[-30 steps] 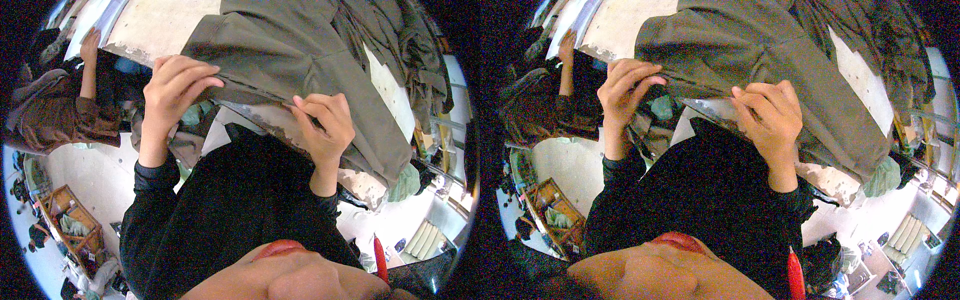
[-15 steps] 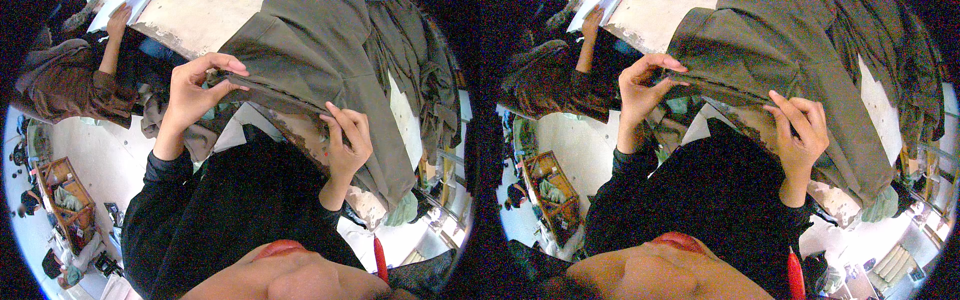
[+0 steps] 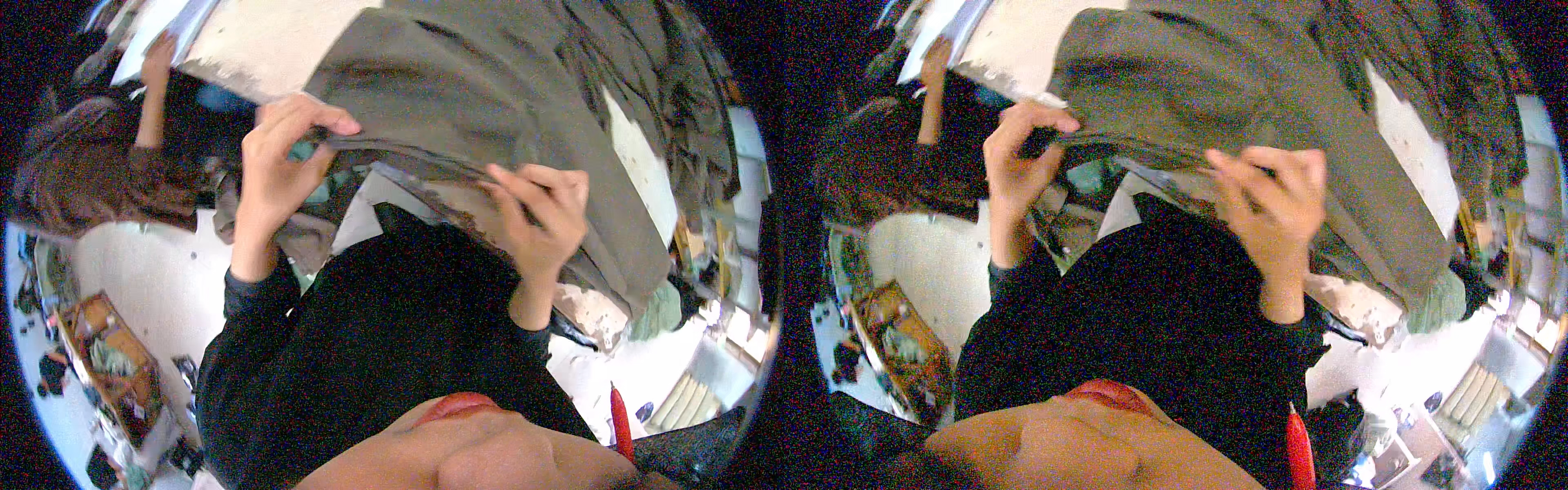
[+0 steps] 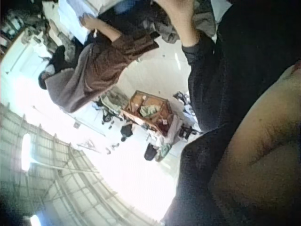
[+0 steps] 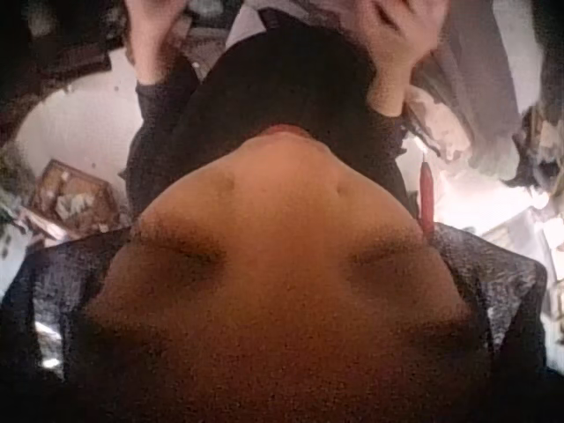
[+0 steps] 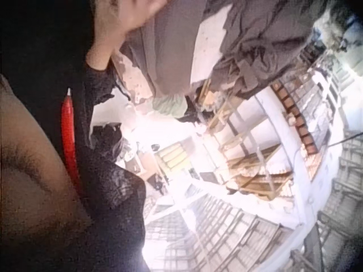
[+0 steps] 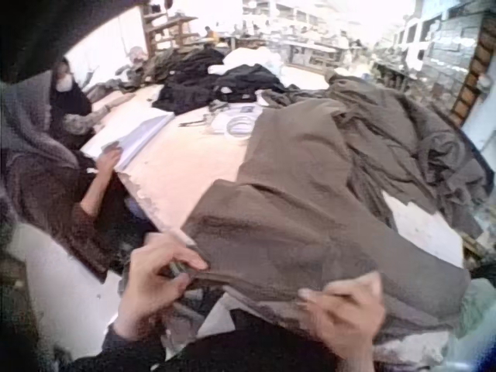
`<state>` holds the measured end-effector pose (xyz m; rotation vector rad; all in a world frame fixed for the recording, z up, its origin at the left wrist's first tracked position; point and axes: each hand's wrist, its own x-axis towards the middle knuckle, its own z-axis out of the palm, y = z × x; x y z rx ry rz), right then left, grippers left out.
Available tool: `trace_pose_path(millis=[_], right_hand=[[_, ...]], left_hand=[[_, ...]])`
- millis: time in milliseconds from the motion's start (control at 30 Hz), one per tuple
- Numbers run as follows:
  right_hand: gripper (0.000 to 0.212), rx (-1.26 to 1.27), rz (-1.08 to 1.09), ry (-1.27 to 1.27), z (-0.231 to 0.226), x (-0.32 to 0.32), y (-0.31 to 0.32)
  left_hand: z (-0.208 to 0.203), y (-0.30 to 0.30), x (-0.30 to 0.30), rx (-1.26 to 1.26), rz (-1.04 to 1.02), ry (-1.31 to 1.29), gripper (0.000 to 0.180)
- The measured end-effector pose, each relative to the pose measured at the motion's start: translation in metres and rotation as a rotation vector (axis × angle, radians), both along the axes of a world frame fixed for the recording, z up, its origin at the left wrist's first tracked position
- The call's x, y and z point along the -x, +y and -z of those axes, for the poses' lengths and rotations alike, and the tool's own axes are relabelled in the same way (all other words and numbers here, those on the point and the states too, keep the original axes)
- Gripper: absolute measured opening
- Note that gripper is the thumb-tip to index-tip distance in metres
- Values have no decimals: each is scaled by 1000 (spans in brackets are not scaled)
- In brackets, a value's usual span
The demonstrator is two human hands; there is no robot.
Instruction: The person folds a pair of olive trousers on a work table. They smooth the fabric, measure the leg width with a tape measure, and apply a piece of white tape to the hem before folding the garment.
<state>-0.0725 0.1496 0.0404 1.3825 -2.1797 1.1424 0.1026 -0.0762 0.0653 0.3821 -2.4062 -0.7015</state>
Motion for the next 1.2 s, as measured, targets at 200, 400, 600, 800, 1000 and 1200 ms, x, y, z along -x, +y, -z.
trace_pose_path(millis=[200,400,600,800,1000,1200], right_hand=[[29,18,4,354,15,-24,-7],[40,-171,145,-176,-5,-9,41],[57,-562,480,-61,30,14,90],[60,-681,1054,-244,30,34,176],[61,-675,1092,-151,48,17,193],[51,-363,1185,-98,52,7,212]], left_hand=[[-15,57,22,381,165,-33,40],[-11,39,30,37,463,-523,31],[33,63,73,240,335,-226,57],[46,7,88,215,256,-574,86],[41,-16,97,378,-31,-466,66],[52,-14,108,441,-58,-684,70]])
